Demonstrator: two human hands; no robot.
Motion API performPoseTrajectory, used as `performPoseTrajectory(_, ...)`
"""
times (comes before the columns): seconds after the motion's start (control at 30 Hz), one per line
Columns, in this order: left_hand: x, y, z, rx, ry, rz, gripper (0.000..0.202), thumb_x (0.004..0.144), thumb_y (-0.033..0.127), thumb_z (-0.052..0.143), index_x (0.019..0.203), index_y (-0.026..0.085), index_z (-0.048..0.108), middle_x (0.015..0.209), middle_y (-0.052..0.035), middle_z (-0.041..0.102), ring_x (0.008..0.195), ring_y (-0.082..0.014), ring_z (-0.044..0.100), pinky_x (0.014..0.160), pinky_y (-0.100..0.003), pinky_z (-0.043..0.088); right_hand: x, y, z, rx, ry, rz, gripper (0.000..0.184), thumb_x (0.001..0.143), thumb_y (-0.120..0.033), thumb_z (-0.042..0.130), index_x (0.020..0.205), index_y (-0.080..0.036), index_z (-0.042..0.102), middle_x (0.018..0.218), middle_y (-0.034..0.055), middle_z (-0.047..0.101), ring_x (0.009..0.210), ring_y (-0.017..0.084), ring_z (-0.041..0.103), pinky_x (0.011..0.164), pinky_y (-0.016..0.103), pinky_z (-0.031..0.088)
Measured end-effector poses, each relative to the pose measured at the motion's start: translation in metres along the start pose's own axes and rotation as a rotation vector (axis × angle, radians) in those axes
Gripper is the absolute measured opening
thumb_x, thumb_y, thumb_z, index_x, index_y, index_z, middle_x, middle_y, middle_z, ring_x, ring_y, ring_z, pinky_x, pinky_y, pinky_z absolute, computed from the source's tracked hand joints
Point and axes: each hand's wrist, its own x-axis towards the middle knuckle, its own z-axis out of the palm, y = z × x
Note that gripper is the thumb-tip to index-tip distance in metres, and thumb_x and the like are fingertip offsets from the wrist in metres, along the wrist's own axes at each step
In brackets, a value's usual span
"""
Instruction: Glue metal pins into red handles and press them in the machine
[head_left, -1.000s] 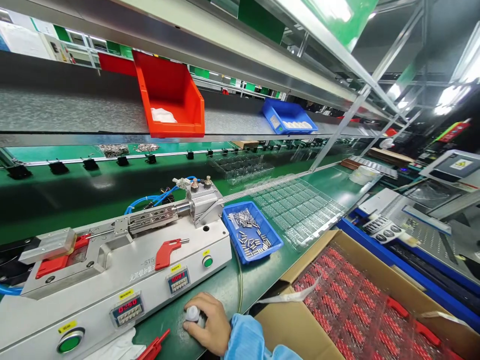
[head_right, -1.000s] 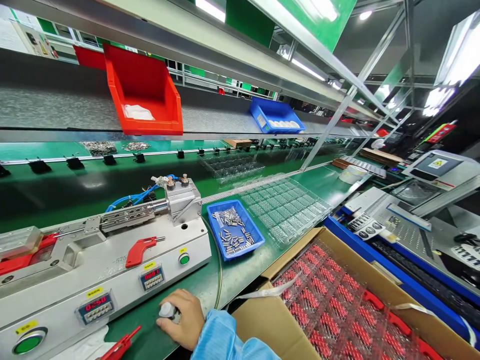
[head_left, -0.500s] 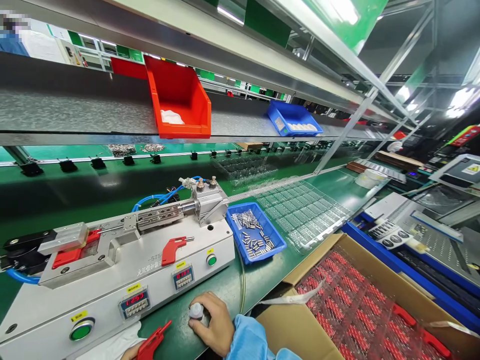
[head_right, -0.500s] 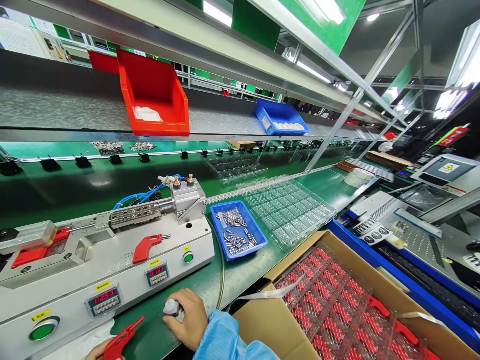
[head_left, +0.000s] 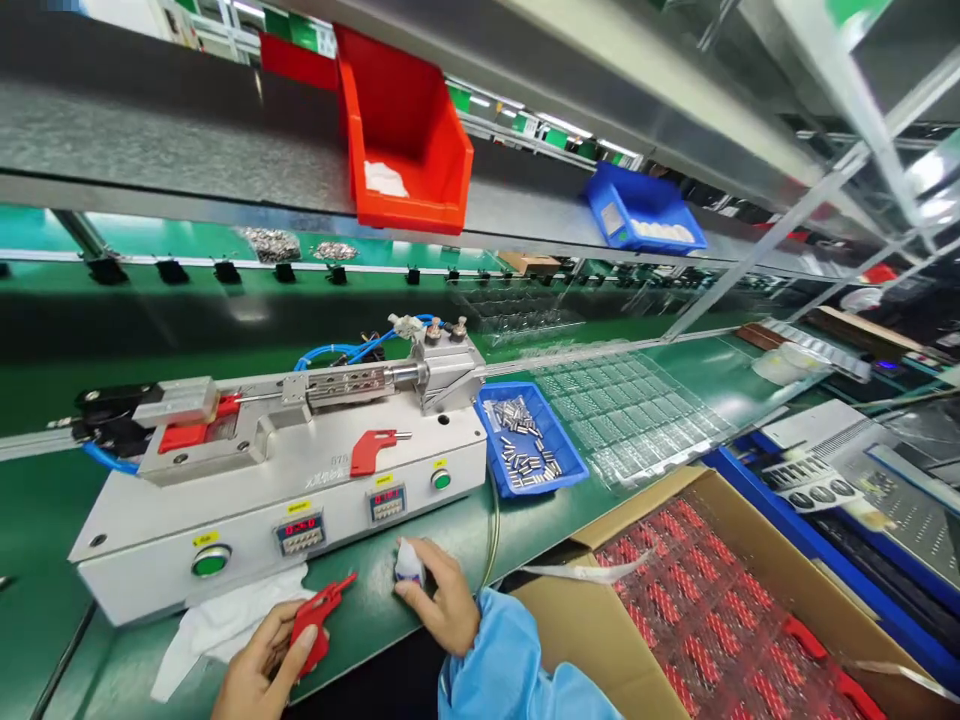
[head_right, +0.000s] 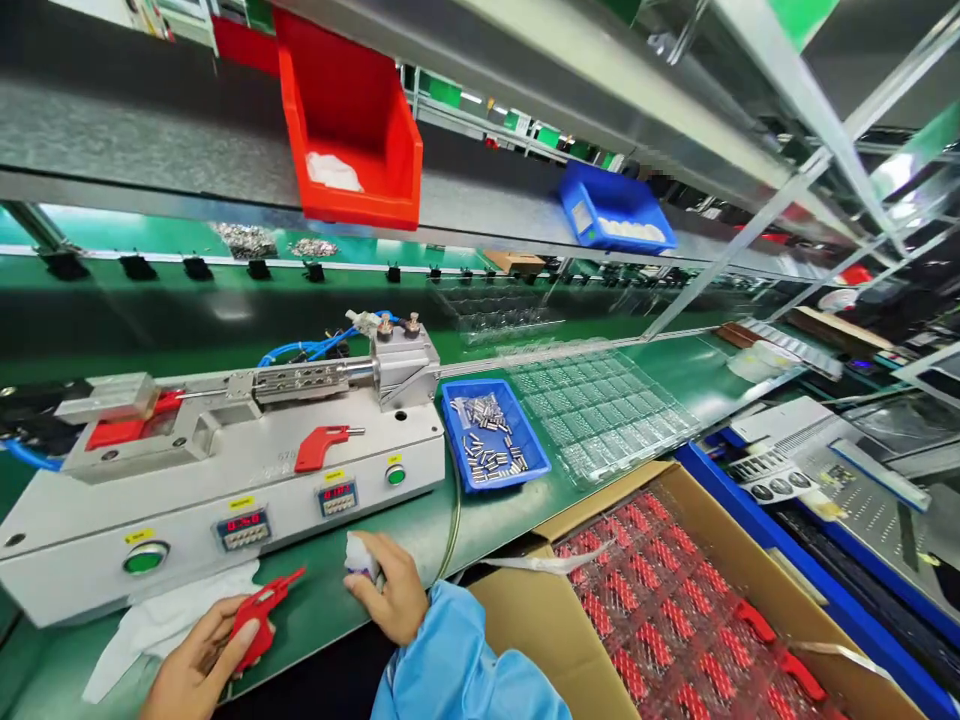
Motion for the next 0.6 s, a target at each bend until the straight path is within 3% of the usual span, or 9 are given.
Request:
performPoseTrajectory(0.07,0.004,0.003,-0.007,0.014,-0.041,0.036,0.058,0.081,0.071,0.073,0.106,0.019,0.067,0.102,-0.0074,0.074,0.091,-0.0228,0.072,0.082,-0.029,0.060,-0.001,-0.004,-0.003,0.045,0.021,0.034,0.047,0.093,-0.044,0.067,0.133,-0.018,0.067,0.110,0.0075,0.070,0.097,0.019,0.064,0.088,0.028,0.050)
performPoseTrajectory(0.2,0.008,0.017,-0.009,0.047,-0.030,0.112,0.044,0.088,0.059,0.070,0.099,0.016,0.070,0.092,-0.0056,0.071,0.081,-0.0181,0.067,0.072,-0.026,0.055,0.000,-0.011,-0.013,0.040,0.075,0.095,0.037,0.093,-0.044,0.066,0.117,-0.016,0.070,0.099,0.0055,0.071,0.087,0.016,0.064,0.079,0.025,0.051)
performPoseTrajectory(0.33,0.010,0.035,-0.008,-0.016,-0.009,0.131,0.041,0.090,0.054,0.069,0.098,0.014,0.068,0.084,-0.0052,0.069,0.073,-0.0157,0.063,0.067,-0.025,0.052,0.007,-0.023,-0.021,0.046,0.034,0.095,0.038,0.097,-0.048,0.061,0.114,-0.016,0.072,0.103,0.0075,0.073,0.085,0.017,0.066,0.077,0.027,0.054)
performPoseTrajectory(0.5,0.013,0.042,-0.011,-0.060,0.035,0.160,0.043,0.091,0.057,0.069,0.096,0.014,0.065,0.077,-0.0033,0.066,0.067,-0.0133,0.060,0.063,-0.023,0.049,0.010,-0.038,-0.012,0.089,0.017,0.116,0.035,0.091,-0.046,0.069,0.110,-0.016,0.070,0.077,0.0026,0.065,0.061,0.013,0.056,0.057,0.024,0.048)
performPoseTrajectory(0.6,0.013,0.043,-0.013,-0.051,0.030,0.165,0.045,0.091,0.058,0.070,0.098,0.014,0.065,0.080,-0.0040,0.067,0.068,-0.0131,0.060,0.063,-0.023,0.048,0.012,-0.044,-0.001,0.065,0.028,0.110,0.031,0.092,-0.045,0.068,0.103,-0.016,0.071,0.076,0.0032,0.066,0.060,0.012,0.056,0.056,0.024,0.047)
